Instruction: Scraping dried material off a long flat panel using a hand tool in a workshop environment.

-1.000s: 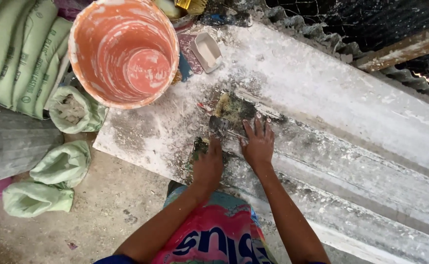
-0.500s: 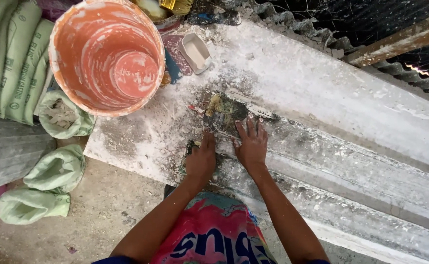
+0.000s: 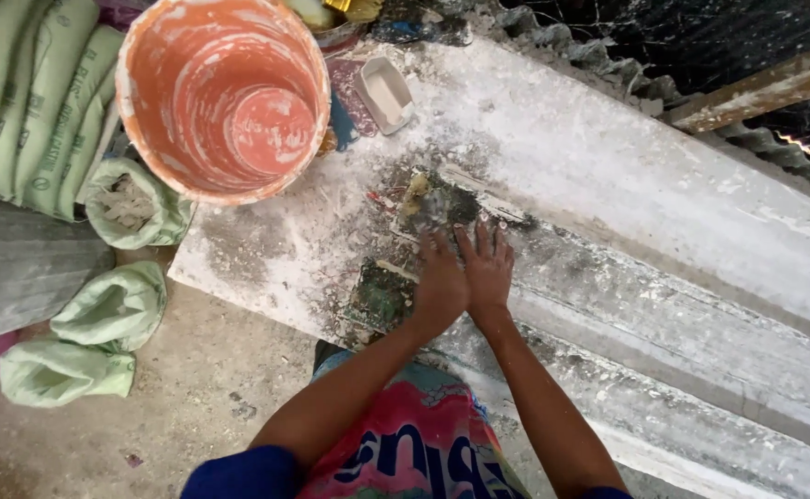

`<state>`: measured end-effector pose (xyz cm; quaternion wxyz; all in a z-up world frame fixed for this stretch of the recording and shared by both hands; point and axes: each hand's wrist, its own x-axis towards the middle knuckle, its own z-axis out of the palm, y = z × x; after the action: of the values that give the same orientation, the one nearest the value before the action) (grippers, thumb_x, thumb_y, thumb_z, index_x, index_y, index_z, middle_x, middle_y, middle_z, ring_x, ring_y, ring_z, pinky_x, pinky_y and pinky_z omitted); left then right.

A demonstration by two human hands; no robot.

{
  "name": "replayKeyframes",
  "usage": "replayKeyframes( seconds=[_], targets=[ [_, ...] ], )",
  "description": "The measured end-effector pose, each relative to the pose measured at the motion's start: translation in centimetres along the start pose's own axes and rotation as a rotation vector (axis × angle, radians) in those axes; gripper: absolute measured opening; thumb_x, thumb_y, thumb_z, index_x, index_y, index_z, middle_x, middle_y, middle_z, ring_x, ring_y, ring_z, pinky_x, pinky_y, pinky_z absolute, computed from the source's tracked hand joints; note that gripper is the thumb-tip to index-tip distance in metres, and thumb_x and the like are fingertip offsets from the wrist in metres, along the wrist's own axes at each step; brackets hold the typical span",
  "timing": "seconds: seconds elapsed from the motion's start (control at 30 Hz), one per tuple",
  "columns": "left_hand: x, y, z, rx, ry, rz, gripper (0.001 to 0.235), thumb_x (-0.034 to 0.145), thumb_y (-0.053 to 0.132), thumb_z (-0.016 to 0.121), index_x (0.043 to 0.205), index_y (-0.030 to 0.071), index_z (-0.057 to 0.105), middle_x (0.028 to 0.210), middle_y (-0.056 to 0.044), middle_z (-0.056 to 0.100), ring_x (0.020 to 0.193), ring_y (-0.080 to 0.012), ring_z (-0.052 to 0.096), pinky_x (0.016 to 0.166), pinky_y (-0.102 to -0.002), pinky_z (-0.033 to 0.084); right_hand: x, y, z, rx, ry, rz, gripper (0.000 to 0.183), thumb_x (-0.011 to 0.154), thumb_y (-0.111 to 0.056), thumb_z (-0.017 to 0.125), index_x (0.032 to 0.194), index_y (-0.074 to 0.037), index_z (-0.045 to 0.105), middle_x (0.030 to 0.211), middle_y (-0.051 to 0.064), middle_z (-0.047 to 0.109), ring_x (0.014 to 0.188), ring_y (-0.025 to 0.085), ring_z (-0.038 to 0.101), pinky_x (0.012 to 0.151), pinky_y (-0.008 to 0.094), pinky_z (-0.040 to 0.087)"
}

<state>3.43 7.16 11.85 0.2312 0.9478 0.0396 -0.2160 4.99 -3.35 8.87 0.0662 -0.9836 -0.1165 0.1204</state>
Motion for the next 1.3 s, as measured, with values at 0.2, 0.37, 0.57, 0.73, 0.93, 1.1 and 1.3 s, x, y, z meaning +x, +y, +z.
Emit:
replayKeyframes(
  seconds=[0.2,0.37,0.57,0.73,0.93,1.1,1.3],
  targets=[
    [-0.4,3.7,-2.3,-0.492,0.073,-0.151,0.087,0.098,0.001,0.056,0.164,-0.008,-0.001,0.168,-0.036,-0.013,0.104,-0.0525,0.069,0.053,-0.049,0.064,0.2,2.5,0.7,-0.019,-0.042,-0.067,0.077,0.091,-0.040,0.067,0.160,-0.040,0.033,0.171,0.004,0.026,0.154,0.043,0.025,0.118,0.062,0.030],
    [-0.5,4.7,-4.0,-0.614,0.134,-0.169,0.088,0.098,0.004,0.055,0.164,-0.007,-0.003,0.169,-0.033,-0.016,0.099,-0.0455,0.072,0.055,-0.045,0.065,-0.2,3.2,-1.1,-0.088,-0.050,-0.137,0.077,0.088,-0.041,0.070,0.158,-0.042,0.037,0.170,-0.001,0.028,0.153,0.040,0.030,0.115,0.058,0.034],
    [0.9,2.8,-8.3,-0.835,0.195,-0.117,0.086,0.102,-0.001,0.048,0.164,-0.007,-0.012,0.171,-0.031,-0.014,0.129,-0.0518,0.054,0.097,-0.057,0.033,-1.2,4.0,-3.5,-0.053,0.053,-0.253,0.058,0.092,-0.046,0.066,0.149,-0.042,0.052,0.159,-0.002,0.045,0.147,0.036,0.042,0.108,0.054,0.044],
    [-1.7,1.7,-10.3,-0.418,0.132,-0.111,0.080,0.100,0.000,0.051,0.166,-0.007,0.006,0.172,-0.032,0.000,0.113,-0.0445,0.069,0.064,-0.047,0.061,-1.1,4.2,-3.0,-0.048,0.098,-0.280,0.061,0.092,-0.049,0.063,0.151,-0.044,0.049,0.158,-0.002,0.047,0.145,0.037,0.044,0.107,0.055,0.045],
    [-8.1,-5.6,-16.2,-0.691,0.098,-0.355,0.065,0.108,0.008,0.037,0.170,0.019,0.019,0.159,-0.031,0.037,0.066,-0.0201,0.065,0.046,-0.029,0.051,-1.4,3.6,-4.6,0.068,0.058,-0.253,0.062,0.090,-0.034,0.067,0.151,-0.038,0.053,0.162,-0.001,0.044,0.149,0.037,0.039,0.111,0.055,0.044],
    [-12.8,-14.9,-13.6,-0.306,0.155,-0.287,0.066,0.104,0.029,0.052,0.164,0.012,0.030,0.133,-0.032,0.064,0.111,-0.0534,0.069,0.091,-0.064,0.058,-2.8,2.7,-5.5,0.336,0.086,-0.178,0.045,0.097,-0.025,0.064,0.142,-0.025,0.064,0.158,0.009,0.050,0.149,0.042,0.037,0.115,0.056,0.041],
    [-12.9,-24.5,-7.3,0.085,0.273,-0.309,0.062,0.108,0.035,0.044,0.165,0.012,0.038,0.103,-0.018,0.073,0.094,-0.0335,0.077,0.071,-0.049,0.065,-6.0,1.1,-2.5,0.330,0.221,-0.239,0.033,0.097,-0.024,0.066,0.130,-0.021,0.071,0.131,0.004,0.067,0.134,0.031,0.057,0.115,0.050,0.047]
  ],
)
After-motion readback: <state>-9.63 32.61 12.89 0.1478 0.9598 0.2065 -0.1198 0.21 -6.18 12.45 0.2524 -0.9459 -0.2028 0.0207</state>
